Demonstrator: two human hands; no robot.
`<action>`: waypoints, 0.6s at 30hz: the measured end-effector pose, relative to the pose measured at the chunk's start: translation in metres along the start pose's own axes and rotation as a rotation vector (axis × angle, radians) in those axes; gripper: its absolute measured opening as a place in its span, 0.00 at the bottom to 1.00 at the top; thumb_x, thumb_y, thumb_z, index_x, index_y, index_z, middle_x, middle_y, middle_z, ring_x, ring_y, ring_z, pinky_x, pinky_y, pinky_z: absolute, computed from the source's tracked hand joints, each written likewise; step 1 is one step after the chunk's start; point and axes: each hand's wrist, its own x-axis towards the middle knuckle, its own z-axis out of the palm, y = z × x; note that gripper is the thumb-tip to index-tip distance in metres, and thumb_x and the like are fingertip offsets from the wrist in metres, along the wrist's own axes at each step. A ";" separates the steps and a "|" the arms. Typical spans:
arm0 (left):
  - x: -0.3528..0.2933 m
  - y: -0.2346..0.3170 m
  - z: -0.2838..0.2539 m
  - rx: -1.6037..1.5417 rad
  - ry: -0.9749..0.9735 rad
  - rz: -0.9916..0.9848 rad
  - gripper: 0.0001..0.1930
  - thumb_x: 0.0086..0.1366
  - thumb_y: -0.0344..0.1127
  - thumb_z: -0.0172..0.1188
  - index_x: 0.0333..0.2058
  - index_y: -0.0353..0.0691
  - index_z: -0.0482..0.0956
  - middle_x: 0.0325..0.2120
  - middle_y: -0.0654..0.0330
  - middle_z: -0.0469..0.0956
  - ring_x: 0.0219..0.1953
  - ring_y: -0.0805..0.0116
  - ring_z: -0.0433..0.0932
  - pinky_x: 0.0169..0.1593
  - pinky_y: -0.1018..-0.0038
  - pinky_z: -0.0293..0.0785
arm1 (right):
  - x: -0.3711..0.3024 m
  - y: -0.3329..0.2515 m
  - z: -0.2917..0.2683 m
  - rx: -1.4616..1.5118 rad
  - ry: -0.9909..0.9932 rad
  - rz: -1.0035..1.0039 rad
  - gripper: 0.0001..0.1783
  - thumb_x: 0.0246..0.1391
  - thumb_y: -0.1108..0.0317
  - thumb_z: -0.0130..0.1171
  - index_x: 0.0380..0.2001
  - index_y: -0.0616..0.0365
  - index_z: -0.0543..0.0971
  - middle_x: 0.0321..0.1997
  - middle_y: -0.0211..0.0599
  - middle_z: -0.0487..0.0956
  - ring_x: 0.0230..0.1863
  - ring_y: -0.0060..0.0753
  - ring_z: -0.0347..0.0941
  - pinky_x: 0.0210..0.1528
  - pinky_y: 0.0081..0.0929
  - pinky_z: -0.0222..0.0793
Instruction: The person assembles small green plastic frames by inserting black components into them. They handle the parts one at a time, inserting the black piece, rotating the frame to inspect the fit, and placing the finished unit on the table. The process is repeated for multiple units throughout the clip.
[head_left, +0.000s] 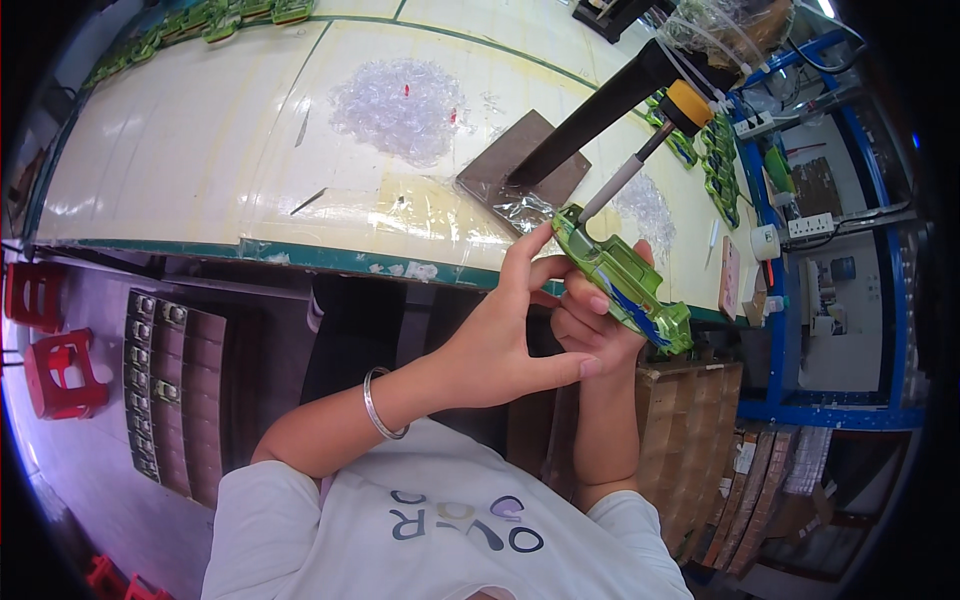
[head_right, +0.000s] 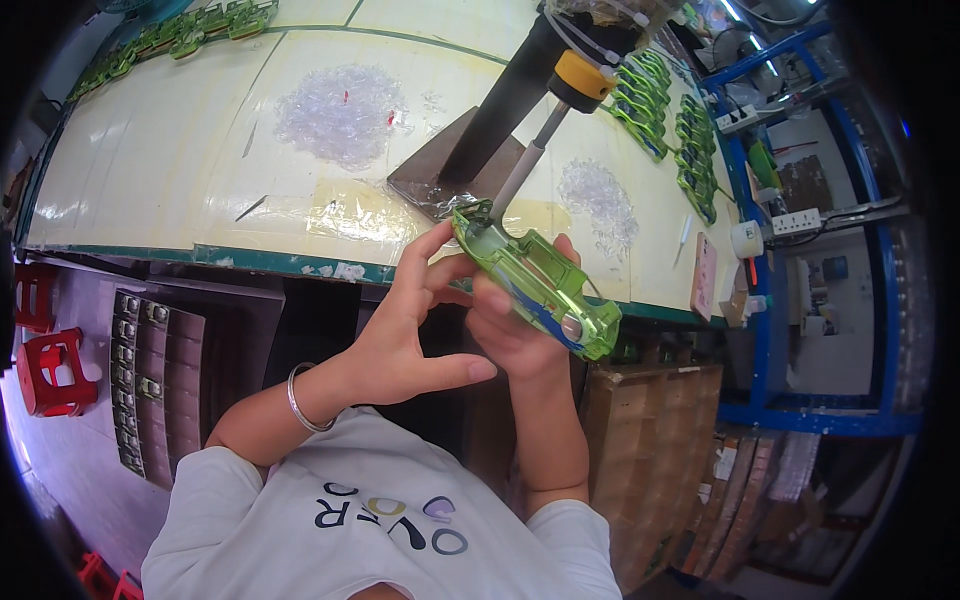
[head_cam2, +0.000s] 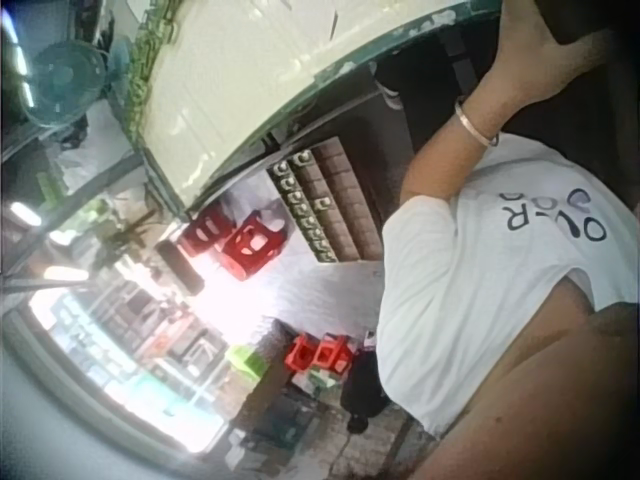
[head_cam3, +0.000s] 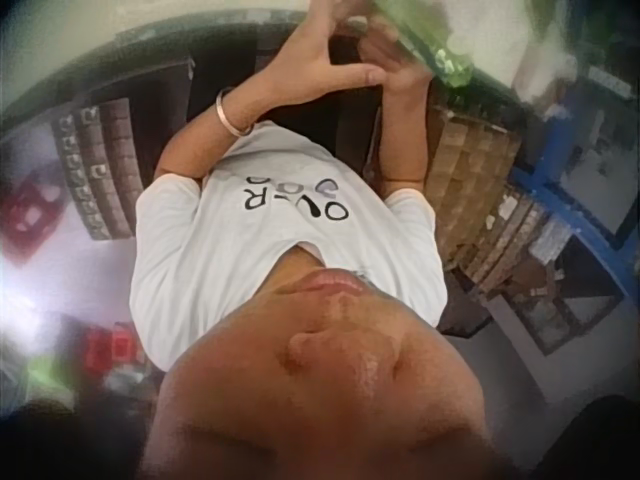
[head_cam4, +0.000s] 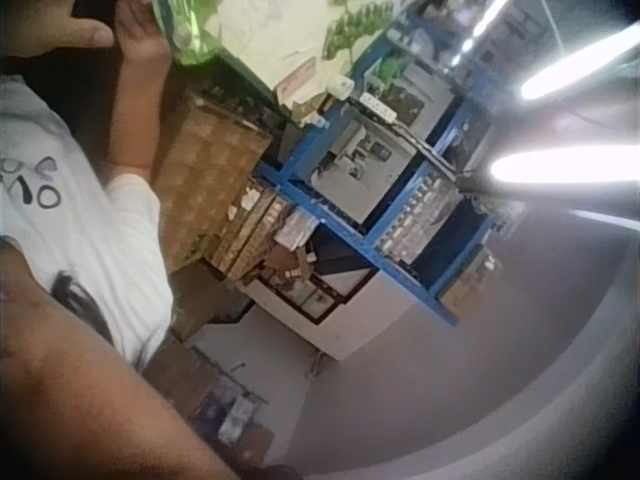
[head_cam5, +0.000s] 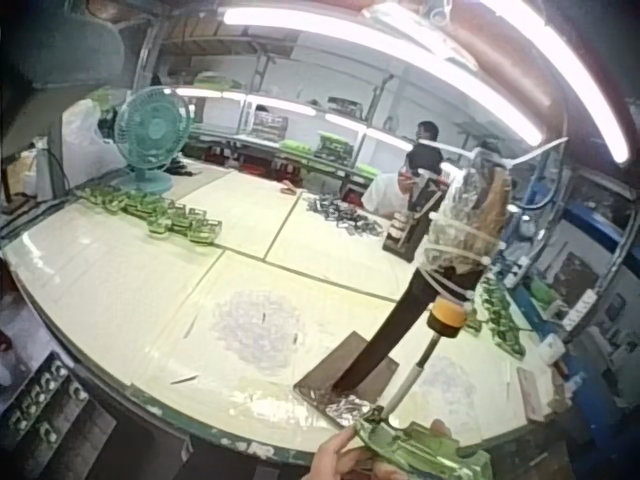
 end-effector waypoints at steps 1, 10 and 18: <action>0.000 -0.001 0.000 -0.028 0.009 -0.012 0.51 0.45 0.38 0.65 0.56 0.37 0.34 0.50 0.48 0.57 0.53 0.62 0.59 0.52 0.66 0.57 | 0.000 0.000 -0.001 -0.001 0.002 0.002 0.38 0.52 0.42 0.29 0.49 0.70 0.59 0.24 0.48 0.67 0.11 0.25 0.54 0.13 0.22 0.55; -0.032 0.047 -0.024 0.015 0.037 -0.081 0.35 0.50 0.41 0.60 0.52 0.30 0.56 0.37 0.54 0.68 0.38 0.71 0.68 0.38 0.77 0.65 | -0.037 0.016 -0.010 0.046 0.224 0.030 0.30 0.50 0.42 0.33 0.35 0.60 0.69 0.26 0.52 0.68 0.16 0.32 0.58 0.13 0.21 0.55; -0.035 0.181 -0.038 -0.756 -0.790 0.534 0.20 0.61 0.40 0.45 0.31 0.21 0.68 0.16 0.42 0.68 0.11 0.58 0.63 0.14 0.74 0.54 | -0.076 0.012 -0.009 0.007 0.240 -0.101 0.27 0.50 0.42 0.34 0.24 0.56 0.69 0.25 0.51 0.67 0.11 0.21 0.51 0.15 0.20 0.56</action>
